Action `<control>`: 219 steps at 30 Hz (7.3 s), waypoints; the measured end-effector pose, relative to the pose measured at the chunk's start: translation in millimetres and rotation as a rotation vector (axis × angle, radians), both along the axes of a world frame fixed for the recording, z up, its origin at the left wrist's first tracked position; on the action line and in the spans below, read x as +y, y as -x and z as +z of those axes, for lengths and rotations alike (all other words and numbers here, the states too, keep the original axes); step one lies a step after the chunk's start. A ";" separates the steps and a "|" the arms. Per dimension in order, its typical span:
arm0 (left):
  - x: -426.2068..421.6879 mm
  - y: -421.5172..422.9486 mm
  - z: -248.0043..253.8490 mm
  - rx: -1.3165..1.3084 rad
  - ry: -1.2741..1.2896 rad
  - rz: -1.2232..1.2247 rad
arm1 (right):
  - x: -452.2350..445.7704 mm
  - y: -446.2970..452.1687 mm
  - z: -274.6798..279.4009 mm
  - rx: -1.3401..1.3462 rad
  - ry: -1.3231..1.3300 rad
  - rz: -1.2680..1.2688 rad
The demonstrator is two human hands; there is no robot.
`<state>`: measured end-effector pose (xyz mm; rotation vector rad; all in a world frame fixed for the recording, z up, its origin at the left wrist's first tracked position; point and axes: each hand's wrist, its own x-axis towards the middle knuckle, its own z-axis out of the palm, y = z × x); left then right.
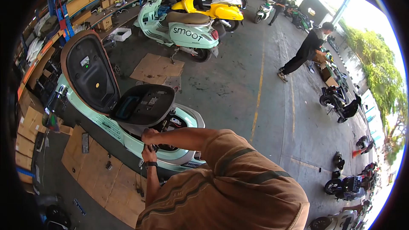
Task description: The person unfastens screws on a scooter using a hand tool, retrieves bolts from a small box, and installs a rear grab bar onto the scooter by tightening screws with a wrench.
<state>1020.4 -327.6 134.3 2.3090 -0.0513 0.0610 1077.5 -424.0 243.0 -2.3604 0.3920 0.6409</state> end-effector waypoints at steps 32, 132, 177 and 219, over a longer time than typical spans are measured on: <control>43.7 -51.8 10.1 0.238 -0.061 -0.633 | 5.7 0.3 62.6 -0.431 0.628 1.417; 20.2 2.8 -78.1 0.554 0.542 0.485 | -16.0 11.4 48.0 -0.355 0.609 1.077; 15.5 -4.7 -109.5 0.594 0.734 0.471 | -8.9 6.2 37.7 -0.539 0.367 1.278; 69.7 -15.5 34.5 0.127 0.188 -0.352 | -1.5 26.3 5.0 -0.261 0.508 1.092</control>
